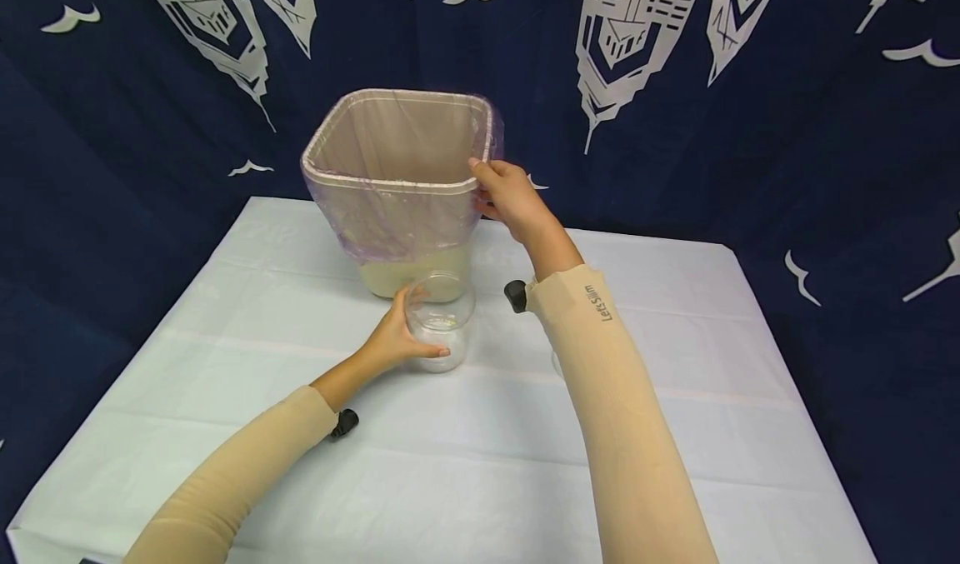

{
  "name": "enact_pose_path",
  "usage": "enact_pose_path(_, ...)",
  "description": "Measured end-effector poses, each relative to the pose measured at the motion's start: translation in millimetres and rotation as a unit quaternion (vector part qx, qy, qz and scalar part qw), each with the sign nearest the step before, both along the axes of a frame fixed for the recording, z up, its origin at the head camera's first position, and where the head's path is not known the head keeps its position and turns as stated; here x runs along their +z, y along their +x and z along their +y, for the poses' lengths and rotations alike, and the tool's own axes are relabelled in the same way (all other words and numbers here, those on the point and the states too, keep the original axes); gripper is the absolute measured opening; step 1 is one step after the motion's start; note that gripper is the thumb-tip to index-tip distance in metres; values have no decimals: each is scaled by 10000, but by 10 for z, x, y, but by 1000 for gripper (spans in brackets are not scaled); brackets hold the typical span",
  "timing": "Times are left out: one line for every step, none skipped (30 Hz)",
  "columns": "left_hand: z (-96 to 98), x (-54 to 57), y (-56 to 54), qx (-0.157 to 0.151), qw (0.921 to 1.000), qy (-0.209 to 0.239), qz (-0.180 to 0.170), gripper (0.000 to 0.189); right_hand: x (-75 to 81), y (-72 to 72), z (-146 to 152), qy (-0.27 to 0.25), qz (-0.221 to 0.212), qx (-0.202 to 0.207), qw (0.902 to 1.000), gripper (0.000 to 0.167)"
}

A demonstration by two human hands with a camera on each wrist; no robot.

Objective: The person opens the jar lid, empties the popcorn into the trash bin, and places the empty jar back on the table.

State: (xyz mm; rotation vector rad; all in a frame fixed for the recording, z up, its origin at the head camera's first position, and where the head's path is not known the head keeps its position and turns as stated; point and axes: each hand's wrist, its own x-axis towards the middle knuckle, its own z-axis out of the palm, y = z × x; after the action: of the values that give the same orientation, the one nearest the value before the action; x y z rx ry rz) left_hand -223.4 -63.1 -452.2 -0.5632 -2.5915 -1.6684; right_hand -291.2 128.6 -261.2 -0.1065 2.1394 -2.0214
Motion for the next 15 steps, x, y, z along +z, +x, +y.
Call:
enact_pose_path(-4,-7,-1,-24,10000,-27,-7,110,0,0,-4,-12,-2,-2,10000,54)
enact_pose_path(-9,-12,-2,-46,10000,-35,-9,111,-1,-1,-9,-27,-5,1,10000,54)
enact_pose_path(-15,-18,-4,-69,10000,-55,-24,111,-1,-1,-12,-35,-4,5,10000,55)
enact_pose_path(-20,-23,-4,-98,9999,-64,-35,112,-1,2,-16,-39,-1,2,10000,54)
enact_pose_path(-27,-28,-5,-132,9999,-64,-59,112,-2,2,-18,-48,-5,1,10000,55)
enact_pose_path(-33,-32,-5,-168,9998,-81,-95,113,-3,1,-20,-47,-14,-3,10000,55)
enact_pose_path(-39,-39,-4,-204,9997,-102,-134,114,-3,2,-21,-38,-15,3,10000,55)
enact_pose_path(-45,-45,-1,-232,9995,-112,-177,115,-3,1,-22,-35,-21,-3,10000,55)
enact_pose_path(-49,-52,0,-260,9993,-135,-218,116,-4,-1,-23,-42,-28,-16,10000,55)
enact_pose_path(-50,-57,3,-295,9992,-125,-257,116,-4,-2,-22,-41,-39,-27,10000,55)
enact_pose_path(-49,-62,7,-321,9990,-126,-298,117,-4,-3,-21,-28,-44,-43,10000,55)
enact_pose_path(-47,-67,10,-341,9988,-124,-330,117,-3,-4,-21,-18,-49,-65,10000,55)
enact_pose_path(-44,-73,13,-349,9987,-120,-354,117,-3,-4,-19,-16,-53,-88,9999,55)
enact_pose_path(-41,-76,17,-350,9986,-120,-387,118,-4,-7,-17,-1,-55,-111,9999,55)
enact_pose_path(-38,-77,19,-350,9985,-112,-410,118,-6,-8,-16,14,-56,-127,9999,55)
